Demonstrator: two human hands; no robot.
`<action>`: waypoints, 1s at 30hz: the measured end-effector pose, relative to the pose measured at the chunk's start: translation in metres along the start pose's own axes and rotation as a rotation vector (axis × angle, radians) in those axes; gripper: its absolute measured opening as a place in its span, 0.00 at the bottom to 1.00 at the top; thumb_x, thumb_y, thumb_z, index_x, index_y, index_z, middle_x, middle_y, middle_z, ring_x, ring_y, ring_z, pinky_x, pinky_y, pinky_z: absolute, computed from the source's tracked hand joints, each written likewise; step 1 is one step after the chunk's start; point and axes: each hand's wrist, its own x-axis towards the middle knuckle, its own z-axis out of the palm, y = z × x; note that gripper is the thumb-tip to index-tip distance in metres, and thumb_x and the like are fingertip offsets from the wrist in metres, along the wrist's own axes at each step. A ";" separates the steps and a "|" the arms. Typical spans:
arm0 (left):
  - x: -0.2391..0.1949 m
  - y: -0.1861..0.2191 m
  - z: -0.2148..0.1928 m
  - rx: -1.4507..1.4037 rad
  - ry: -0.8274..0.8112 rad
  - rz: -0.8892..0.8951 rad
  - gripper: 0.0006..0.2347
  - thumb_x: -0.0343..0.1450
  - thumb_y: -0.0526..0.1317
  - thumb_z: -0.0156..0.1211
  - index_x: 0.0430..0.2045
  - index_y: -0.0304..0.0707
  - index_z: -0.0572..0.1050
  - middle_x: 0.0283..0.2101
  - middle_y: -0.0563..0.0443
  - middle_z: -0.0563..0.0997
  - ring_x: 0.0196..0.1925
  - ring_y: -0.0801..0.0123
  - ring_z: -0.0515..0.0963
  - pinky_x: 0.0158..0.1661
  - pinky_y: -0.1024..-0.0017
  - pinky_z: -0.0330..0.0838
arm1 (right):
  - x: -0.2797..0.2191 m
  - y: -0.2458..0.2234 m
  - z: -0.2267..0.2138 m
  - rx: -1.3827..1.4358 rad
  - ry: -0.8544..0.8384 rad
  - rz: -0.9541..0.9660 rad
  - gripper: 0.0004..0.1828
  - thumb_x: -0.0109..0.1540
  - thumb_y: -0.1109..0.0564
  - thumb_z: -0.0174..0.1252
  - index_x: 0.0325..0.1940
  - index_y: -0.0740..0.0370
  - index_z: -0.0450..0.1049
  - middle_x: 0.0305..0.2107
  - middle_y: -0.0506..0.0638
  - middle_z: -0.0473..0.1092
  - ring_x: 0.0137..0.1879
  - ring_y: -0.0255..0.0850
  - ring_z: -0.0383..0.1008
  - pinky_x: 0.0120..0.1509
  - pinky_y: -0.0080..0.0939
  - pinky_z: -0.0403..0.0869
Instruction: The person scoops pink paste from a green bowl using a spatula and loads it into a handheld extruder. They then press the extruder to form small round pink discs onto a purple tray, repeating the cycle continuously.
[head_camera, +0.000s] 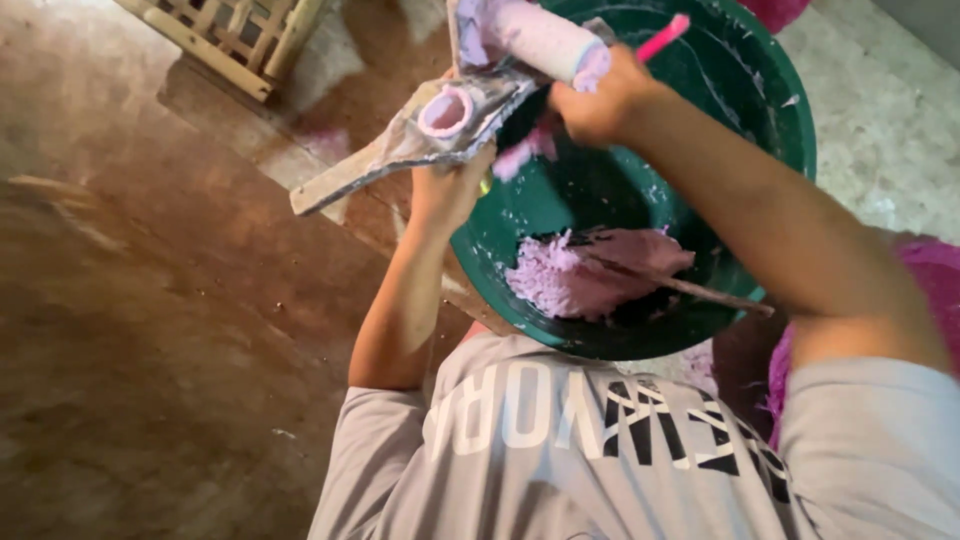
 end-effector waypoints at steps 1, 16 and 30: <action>0.004 0.001 0.000 -0.021 0.001 0.024 0.20 0.71 0.28 0.61 0.59 0.32 0.70 0.55 0.50 0.77 0.57 0.68 0.76 0.57 0.71 0.73 | 0.001 -0.001 -0.003 0.095 0.093 -0.054 0.22 0.55 0.60 0.53 0.50 0.45 0.82 0.42 0.55 0.78 0.49 0.50 0.79 0.52 0.51 0.75; 0.012 -0.014 0.001 -0.203 -0.018 -0.049 0.12 0.71 0.29 0.59 0.49 0.32 0.72 0.42 0.54 0.76 0.41 0.74 0.77 0.41 0.74 0.76 | -0.084 -0.067 -0.009 -0.534 0.066 -0.284 0.13 0.61 0.49 0.52 0.40 0.34 0.83 0.38 0.41 0.77 0.52 0.41 0.72 0.60 0.51 0.60; 0.024 -0.020 0.008 -0.220 -0.045 -0.112 0.10 0.72 0.31 0.60 0.46 0.33 0.72 0.40 0.54 0.77 0.38 0.74 0.79 0.37 0.73 0.77 | -0.144 -0.081 0.016 -0.485 0.465 -0.209 0.07 0.51 0.50 0.57 0.24 0.48 0.80 0.31 0.47 0.76 0.49 0.42 0.73 0.58 0.44 0.63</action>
